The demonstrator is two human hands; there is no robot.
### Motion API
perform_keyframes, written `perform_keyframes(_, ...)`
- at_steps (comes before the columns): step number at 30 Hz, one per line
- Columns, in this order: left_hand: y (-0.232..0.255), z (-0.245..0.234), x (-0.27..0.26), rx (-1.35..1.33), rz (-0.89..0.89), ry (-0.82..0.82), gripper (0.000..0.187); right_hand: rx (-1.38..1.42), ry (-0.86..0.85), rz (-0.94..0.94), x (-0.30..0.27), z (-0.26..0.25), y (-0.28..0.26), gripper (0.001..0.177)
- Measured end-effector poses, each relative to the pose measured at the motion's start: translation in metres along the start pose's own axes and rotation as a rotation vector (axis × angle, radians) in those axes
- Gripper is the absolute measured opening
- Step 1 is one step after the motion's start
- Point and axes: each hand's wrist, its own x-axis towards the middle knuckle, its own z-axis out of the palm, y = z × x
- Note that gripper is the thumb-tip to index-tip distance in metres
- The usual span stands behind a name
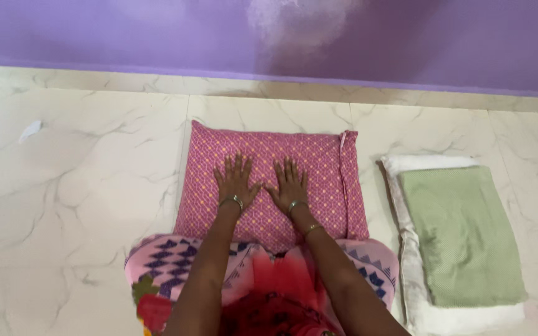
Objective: The person inserts a white pillow into a pink patterned pillowcase, smooths it, and zips it closed. Then the person inserts another white pillow into a green patterned pillowcase, smooths it, and zips it closed.
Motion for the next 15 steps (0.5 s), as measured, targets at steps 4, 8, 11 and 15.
perform_keyframes(4, 0.005, 0.016, 0.012, -0.013, 0.021, -0.042, 0.089, -0.074, -0.103, 0.052, 0.001, 0.013, 0.006, 0.084)
perform_keyframes(8, 0.005, 0.032, 0.024, 0.053, -0.006, -0.101, 0.085, -0.035, -0.013, 0.062, 0.003, 0.028, 0.004, 0.081)
perform_keyframes(11, 0.003, 0.039, 0.033, 0.072, 0.003, -0.119, 0.084, -0.034, -0.037, 0.06, 0.017, 0.03, 0.006, 0.079)
perform_keyframes(15, 0.003, 0.042, 0.035, 0.043, -0.008, -0.105, 0.084, -0.007, -0.071, 0.066, 0.016, 0.028, 0.006, 0.079)
